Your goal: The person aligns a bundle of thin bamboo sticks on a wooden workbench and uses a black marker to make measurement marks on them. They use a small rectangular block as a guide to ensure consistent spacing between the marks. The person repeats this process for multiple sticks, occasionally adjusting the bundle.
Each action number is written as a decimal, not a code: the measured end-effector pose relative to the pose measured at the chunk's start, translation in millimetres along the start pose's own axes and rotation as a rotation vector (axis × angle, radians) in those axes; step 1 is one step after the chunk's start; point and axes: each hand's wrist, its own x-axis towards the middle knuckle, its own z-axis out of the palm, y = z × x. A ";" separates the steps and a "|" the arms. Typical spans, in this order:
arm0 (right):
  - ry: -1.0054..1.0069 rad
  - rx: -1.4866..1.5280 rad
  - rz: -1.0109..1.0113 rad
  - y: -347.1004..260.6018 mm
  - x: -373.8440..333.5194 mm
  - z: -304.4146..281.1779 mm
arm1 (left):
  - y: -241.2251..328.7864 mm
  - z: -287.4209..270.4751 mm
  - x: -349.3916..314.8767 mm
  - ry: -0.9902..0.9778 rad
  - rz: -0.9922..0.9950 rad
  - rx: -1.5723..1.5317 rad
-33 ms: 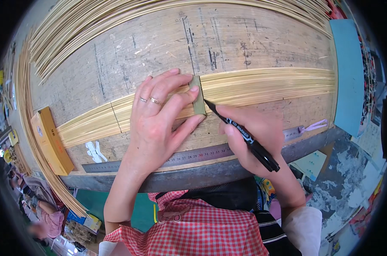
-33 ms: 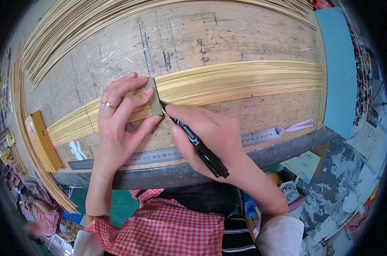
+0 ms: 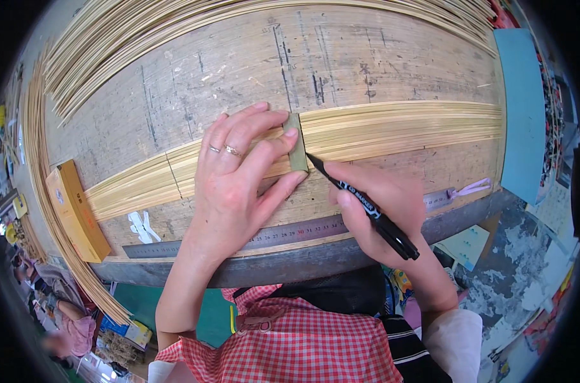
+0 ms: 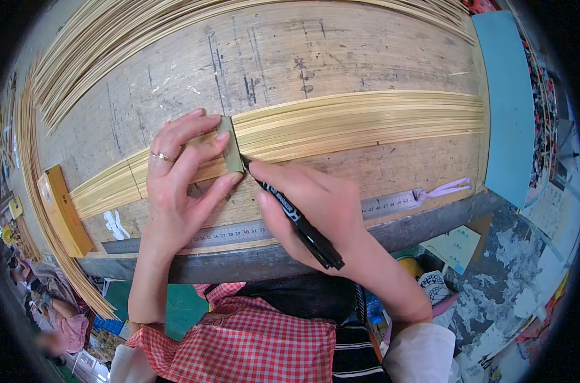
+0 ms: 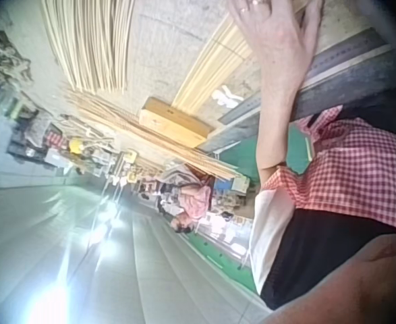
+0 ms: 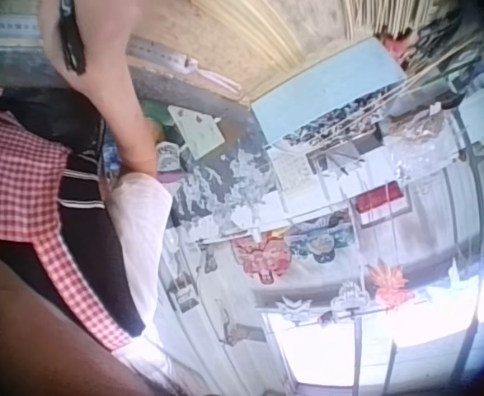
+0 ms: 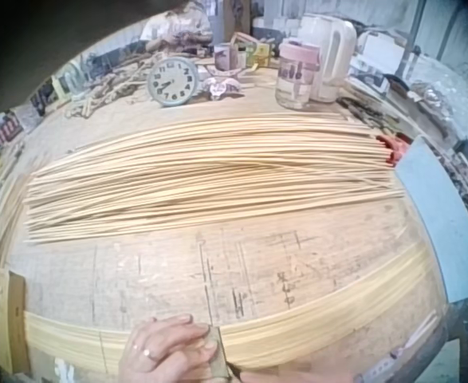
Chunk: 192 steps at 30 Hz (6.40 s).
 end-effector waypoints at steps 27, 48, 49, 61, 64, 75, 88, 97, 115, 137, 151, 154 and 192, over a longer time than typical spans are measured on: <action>-0.046 -0.816 -0.083 70.0 -17.0 -129.1 | 6.8 -2.7 -2.2 -0.049 -0.063 0.045; 0.151 -0.695 -0.077 85.8 -16.7 -117.6 | 9.4 -0.6 -1.7 -0.055 -0.097 0.043; 0.153 -0.687 -0.078 85.0 -16.2 -117.4 | 9.5 -0.9 -1.6 -0.052 -0.095 0.041; 0.141 -0.702 -0.109 85.5 -15.4 -118.0 | 52.5 26.4 46.1 -0.074 0.071 0.164; 0.120 -0.701 -0.118 90.0 -17.7 -118.9 | 64.8 52.9 74.1 -0.066 0.172 0.102; 0.127 -0.631 -0.112 88.7 -20.6 -119.1 | 76.7 82.4 81.9 -0.023 0.096 -0.059; 0.146 -0.649 -0.130 93.2 -21.8 -118.6 | 76.4 82.9 81.8 0.007 0.144 -0.075; 0.119 -0.654 -0.130 94.6 -22.3 -119.3 | 77.5 83.9 82.3 0.006 0.125 -0.063; 0.170 -0.616 -0.100 87.6 -19.3 -116.8 | 74.2 83.9 81.1 0.025 0.131 -0.067; 0.134 -0.596 -0.098 89.6 -19.9 -120.1 | 74.2 82.9 80.6 0.037 0.133 -0.062; 0.244 0.036 -0.097 59.9 -17.7 -139.7 | 73.3 84.0 80.4 0.041 0.116 -0.091; 0.203 0.264 -0.037 65.1 -13.3 -138.3 | 74.4 83.1 81.2 0.041 0.127 -0.065; 0.237 0.046 0.054 57.2 7.3 -109.7 | 73.6 83.3 81.8 0.035 0.121 -0.081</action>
